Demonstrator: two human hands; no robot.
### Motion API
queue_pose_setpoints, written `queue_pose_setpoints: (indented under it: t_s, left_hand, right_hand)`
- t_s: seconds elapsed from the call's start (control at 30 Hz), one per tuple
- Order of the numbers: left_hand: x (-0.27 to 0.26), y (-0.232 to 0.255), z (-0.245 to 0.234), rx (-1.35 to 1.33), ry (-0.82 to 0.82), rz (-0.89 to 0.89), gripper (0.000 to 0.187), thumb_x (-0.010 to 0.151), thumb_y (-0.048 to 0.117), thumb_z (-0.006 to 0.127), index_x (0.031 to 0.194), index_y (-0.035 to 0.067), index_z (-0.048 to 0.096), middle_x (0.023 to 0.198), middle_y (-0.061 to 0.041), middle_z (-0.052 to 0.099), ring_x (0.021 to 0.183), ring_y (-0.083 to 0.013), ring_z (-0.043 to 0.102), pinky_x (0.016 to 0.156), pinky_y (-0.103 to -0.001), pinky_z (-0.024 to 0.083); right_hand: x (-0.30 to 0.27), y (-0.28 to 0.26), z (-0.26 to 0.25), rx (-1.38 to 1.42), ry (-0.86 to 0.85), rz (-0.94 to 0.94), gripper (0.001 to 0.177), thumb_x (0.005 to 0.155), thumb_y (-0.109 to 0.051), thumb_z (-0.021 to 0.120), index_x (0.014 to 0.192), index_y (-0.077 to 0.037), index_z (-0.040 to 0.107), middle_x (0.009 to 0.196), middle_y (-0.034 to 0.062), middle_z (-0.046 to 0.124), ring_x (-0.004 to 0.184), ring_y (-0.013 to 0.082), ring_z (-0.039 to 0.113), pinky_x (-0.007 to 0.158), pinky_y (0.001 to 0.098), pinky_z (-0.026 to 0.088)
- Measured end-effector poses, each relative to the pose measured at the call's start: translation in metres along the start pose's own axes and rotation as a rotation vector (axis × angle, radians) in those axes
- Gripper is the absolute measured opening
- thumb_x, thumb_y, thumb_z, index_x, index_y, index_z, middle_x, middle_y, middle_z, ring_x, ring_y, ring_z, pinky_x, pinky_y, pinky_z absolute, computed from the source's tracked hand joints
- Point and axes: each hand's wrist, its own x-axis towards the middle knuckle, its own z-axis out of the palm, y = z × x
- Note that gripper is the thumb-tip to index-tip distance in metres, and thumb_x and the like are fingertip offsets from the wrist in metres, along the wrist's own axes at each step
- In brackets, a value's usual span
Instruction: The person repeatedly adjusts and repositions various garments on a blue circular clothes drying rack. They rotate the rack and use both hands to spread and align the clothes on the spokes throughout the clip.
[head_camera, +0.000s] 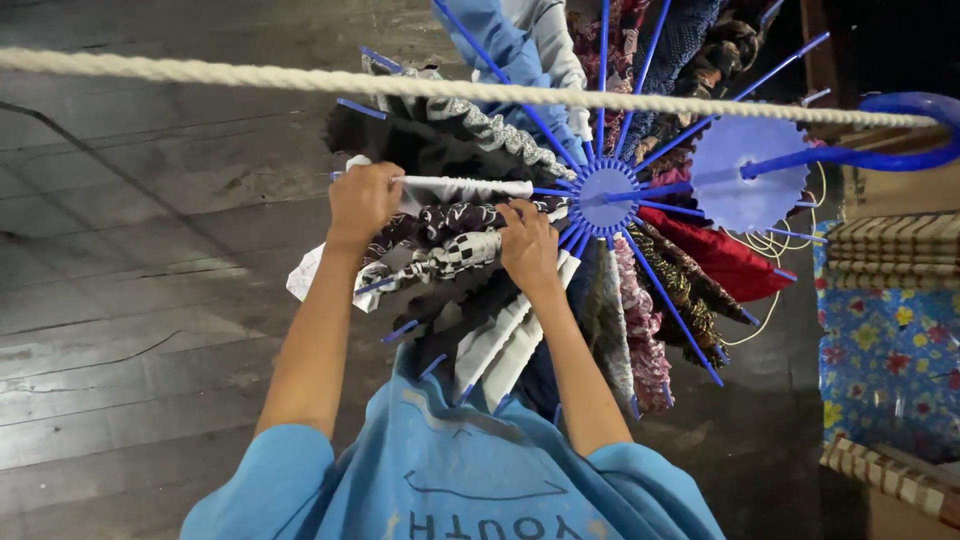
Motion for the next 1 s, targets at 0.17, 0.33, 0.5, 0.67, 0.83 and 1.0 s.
queue_pose_setpoints:
  t_s: [0.17,0.33,0.5,0.67,0.83,1.0]
  left_hand:
    - [-0.02,0.067,-0.03,-0.212,0.215,0.273,0.025,0.092,0.027,0.066,0.117,0.022,0.073,0.084,-0.009,0.075,0.082,-0.0344,0.075,0.072,-0.048,0.06]
    - [-0.003,0.068,0.012,-0.045,0.222,0.231,0.017,0.094,0.028,0.058,0.101,0.022,0.072,0.069,-0.004,0.072,0.07,-0.031,0.076,0.065,-0.045,0.061]
    - [0.0,0.1,-0.008,-0.057,0.14,0.207,0.02,0.094,0.029,0.06,0.11,0.025,0.071,0.073,-0.009,0.072,0.076,-0.0353,0.076,0.068,-0.051,0.061]
    - [0.027,0.124,0.035,-0.067,0.006,0.287,0.025,0.097,0.036,0.055,0.117,0.033,0.069,0.08,-0.009,0.075,0.082,-0.0374,0.077,0.074,-0.051,0.061]
    - [0.019,0.107,0.012,-0.036,0.053,0.266,0.019,0.098,0.035,0.055,0.105,0.033,0.072,0.071,-0.013,0.073,0.078,-0.0403,0.076,0.071,-0.051,0.06]
    - [-0.009,0.117,0.001,-0.19,0.01,0.339,0.027,0.098,0.039,0.058,0.124,0.032,0.064,0.095,-0.01,0.077,0.089,-0.0357,0.076,0.077,-0.052,0.06]
  right_hand:
    - [-0.002,-0.007,0.003,0.011,0.059,-0.004,0.046,0.093,-0.021,0.061,0.139,-0.029,0.057,0.135,-0.0011,0.05,0.112,0.0306,0.058,0.088,0.0496,0.054]
    - [-0.011,-0.014,-0.007,0.048,0.093,-0.009,0.053,0.094,-0.016,0.059,0.145,-0.029,0.053,0.143,0.0003,0.048,0.121,0.03,0.056,0.094,0.0504,0.052]
    - [-0.035,-0.005,0.02,0.009,0.11,-0.059,0.051,0.091,-0.03,0.066,0.142,-0.031,0.059,0.149,0.0016,0.049,0.128,0.0342,0.054,0.096,0.0528,0.048]
    - [-0.067,-0.031,-0.004,0.114,0.084,-0.037,0.048,0.1,-0.035,0.053,0.147,-0.027,0.055,0.154,0.0074,0.045,0.139,0.039,0.044,0.105,0.0565,0.04]
    - [-0.101,-0.011,-0.01,0.218,-0.003,0.115,0.05,0.1,-0.028,0.059,0.149,-0.027,0.051,0.159,0.008,0.038,0.145,0.0408,0.034,0.109,0.0667,0.033]
    - [-0.149,0.022,-0.008,0.061,0.408,0.056,0.055,0.078,-0.011,0.082,0.131,-0.015,0.068,0.135,0.0189,0.059,0.121,0.0437,0.06,0.1,0.0529,0.05]
